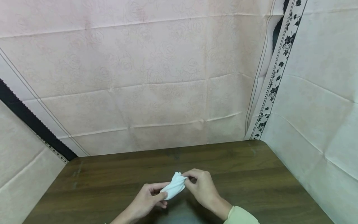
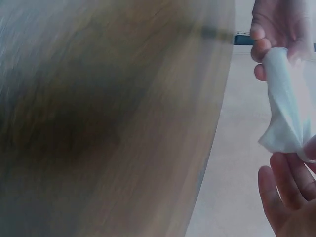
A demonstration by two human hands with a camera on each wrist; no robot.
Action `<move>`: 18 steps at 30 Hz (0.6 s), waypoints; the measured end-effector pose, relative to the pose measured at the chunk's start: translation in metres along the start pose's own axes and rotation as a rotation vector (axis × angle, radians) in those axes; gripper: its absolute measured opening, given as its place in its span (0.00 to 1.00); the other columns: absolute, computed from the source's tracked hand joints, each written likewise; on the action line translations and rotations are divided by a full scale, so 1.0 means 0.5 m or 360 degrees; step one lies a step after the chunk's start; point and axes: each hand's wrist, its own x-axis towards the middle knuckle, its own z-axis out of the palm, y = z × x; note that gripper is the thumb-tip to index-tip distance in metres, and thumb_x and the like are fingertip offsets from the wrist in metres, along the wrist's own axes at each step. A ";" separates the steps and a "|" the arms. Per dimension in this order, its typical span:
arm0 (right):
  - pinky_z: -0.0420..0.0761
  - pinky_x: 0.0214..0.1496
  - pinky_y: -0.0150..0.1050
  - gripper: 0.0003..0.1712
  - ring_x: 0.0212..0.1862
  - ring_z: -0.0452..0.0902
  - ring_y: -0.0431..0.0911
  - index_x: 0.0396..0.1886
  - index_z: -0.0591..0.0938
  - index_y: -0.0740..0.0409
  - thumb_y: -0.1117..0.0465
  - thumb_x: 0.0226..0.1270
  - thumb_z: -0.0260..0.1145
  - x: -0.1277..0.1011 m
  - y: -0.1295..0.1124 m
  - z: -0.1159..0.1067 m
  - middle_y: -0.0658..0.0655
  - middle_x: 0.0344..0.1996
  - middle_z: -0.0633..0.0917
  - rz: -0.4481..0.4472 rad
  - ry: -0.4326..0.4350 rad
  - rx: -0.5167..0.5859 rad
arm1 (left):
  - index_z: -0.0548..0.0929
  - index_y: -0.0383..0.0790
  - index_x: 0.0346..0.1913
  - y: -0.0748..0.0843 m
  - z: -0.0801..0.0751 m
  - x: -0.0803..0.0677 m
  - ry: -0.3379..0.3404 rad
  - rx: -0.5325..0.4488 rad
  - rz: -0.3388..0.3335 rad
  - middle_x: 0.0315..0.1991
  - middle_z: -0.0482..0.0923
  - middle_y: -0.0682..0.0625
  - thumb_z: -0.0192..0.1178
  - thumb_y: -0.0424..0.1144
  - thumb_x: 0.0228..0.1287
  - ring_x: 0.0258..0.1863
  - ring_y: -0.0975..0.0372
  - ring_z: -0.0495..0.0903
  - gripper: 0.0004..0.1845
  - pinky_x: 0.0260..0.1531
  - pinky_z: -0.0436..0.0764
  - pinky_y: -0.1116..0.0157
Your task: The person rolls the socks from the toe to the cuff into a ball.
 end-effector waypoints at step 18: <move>0.65 0.09 0.30 0.07 0.11 0.68 0.36 0.43 0.84 0.64 0.69 0.72 0.60 -0.001 -0.016 -0.019 0.49 0.10 0.74 0.0511 -0.0523 0.0628 | 0.84 0.35 0.58 0.000 -0.032 -0.004 -0.0133 0.0290 0.0098 0.44 0.85 0.45 0.60 0.27 0.66 0.26 0.61 0.81 0.18 0.29 0.83 0.65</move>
